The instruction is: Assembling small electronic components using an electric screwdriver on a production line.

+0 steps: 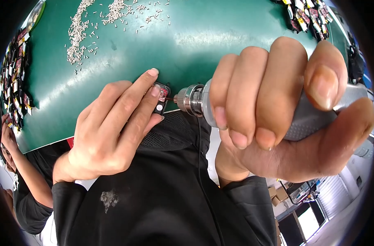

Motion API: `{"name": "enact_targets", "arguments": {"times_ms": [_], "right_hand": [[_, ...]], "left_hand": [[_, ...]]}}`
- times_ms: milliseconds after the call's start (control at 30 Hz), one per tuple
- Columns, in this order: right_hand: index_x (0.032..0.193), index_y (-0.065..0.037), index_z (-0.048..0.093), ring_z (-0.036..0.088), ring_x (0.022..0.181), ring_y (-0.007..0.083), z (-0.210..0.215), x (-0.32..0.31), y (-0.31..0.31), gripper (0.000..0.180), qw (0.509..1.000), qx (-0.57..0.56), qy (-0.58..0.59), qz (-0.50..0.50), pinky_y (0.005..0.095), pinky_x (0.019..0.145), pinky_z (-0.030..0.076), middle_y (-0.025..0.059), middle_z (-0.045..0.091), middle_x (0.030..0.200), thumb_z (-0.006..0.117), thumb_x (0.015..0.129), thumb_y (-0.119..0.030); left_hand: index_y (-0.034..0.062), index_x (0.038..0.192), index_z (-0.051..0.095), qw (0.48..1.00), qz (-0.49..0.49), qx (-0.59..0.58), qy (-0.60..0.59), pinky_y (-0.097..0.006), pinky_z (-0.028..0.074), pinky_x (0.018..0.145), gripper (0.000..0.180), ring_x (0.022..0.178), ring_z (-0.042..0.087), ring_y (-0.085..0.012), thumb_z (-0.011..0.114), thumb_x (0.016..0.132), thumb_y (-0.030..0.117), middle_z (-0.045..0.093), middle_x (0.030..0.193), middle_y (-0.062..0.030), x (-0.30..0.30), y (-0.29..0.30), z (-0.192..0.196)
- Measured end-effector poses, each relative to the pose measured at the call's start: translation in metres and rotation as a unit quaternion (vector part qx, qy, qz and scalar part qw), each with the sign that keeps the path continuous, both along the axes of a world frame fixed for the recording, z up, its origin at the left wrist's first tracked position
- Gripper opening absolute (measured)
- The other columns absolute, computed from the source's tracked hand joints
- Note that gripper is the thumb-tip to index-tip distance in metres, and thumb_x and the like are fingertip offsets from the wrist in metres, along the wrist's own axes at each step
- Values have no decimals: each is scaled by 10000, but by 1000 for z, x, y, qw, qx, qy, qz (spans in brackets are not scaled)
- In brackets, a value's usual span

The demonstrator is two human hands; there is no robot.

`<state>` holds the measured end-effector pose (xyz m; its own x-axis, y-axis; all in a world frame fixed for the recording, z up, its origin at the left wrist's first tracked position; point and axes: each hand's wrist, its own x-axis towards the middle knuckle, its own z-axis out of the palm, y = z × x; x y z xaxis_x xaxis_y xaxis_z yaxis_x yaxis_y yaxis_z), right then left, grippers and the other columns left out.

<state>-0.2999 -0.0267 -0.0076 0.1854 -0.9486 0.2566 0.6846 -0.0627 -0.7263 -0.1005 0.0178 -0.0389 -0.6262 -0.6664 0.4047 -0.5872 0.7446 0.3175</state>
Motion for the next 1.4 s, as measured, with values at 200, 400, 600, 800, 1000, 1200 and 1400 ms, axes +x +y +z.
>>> {"name": "enact_targets", "arguments": {"times_ms": [200, 400, 600, 800, 1000, 1200, 1400], "right_hand": [[909, -60, 518, 423, 446, 99, -3, -3, -3, 246, 1000, -14, 9, -3, 249, 511, 363, -13, 438, 545, 522, 884, -305], [910, -56, 517, 424, 465, 105, -4, -5, -4, 263, 1000, -5, 22, 20, 262, 535, 371, -4, 432, 566, 515, 895, -318], [914, -57, 515, 420, 461, 110, -8, -3, -6, 270, 999, -2, 20, 34, 268, 538, 377, -3, 435, 567, 502, 900, -325], [920, -59, 503, 423, 464, 107, -3, -1, -7, 273, 997, -7, 53, 57, 265, 539, 379, -4, 436, 570, 496, 906, -332], [910, -59, 496, 420, 462, 102, -2, 2, -6, 259, 999, -3, 39, 21, 257, 536, 371, -10, 430, 564, 496, 906, -319], [890, -66, 503, 425, 448, 84, -4, 1, -5, 247, 999, 0, 38, 3, 237, 511, 355, -22, 433, 542, 523, 890, -312], [860, -70, 515, 437, 416, 73, 0, 9, 0, 192, 998, 49, -34, -5, 213, 478, 365, -34, 436, 508, 611, 827, -233]], "left_hand": [[-147, 918, 619, 1000, -3, -8, -24, -330, 511, 575, 381, 731, 583, -281, 700, 615, 69, 618, 1038, -241, 0, 1, 2], [-147, 930, 619, 999, -8, -10, -39, -326, 511, 573, 391, 728, 579, -278, 701, 631, 91, 618, 1049, -235, 1, 2, 3], [-146, 943, 617, 999, -9, 6, -43, -326, 514, 578, 432, 749, 580, -277, 697, 590, 90, 610, 1066, -236, 3, 2, 4], [-154, 943, 613, 1000, 3, -11, -11, -334, 519, 595, 479, 768, 581, -284, 668, 509, 42, 602, 1075, -241, 1, 3, -2], [-157, 937, 611, 1000, 6, -23, -19, -334, 518, 595, 481, 768, 582, -282, 666, 502, 42, 603, 1063, -242, 2, 4, -4], [-157, 930, 610, 999, 3, -17, -30, -334, 516, 603, 477, 769, 580, -284, 667, 503, 46, 604, 1060, -240, 3, 5, -3], [-156, 923, 612, 999, 9, 48, 19, -337, 512, 593, 489, 766, 577, -288, 669, 482, 48, 598, 1070, -244, 0, 6, 2]]}}
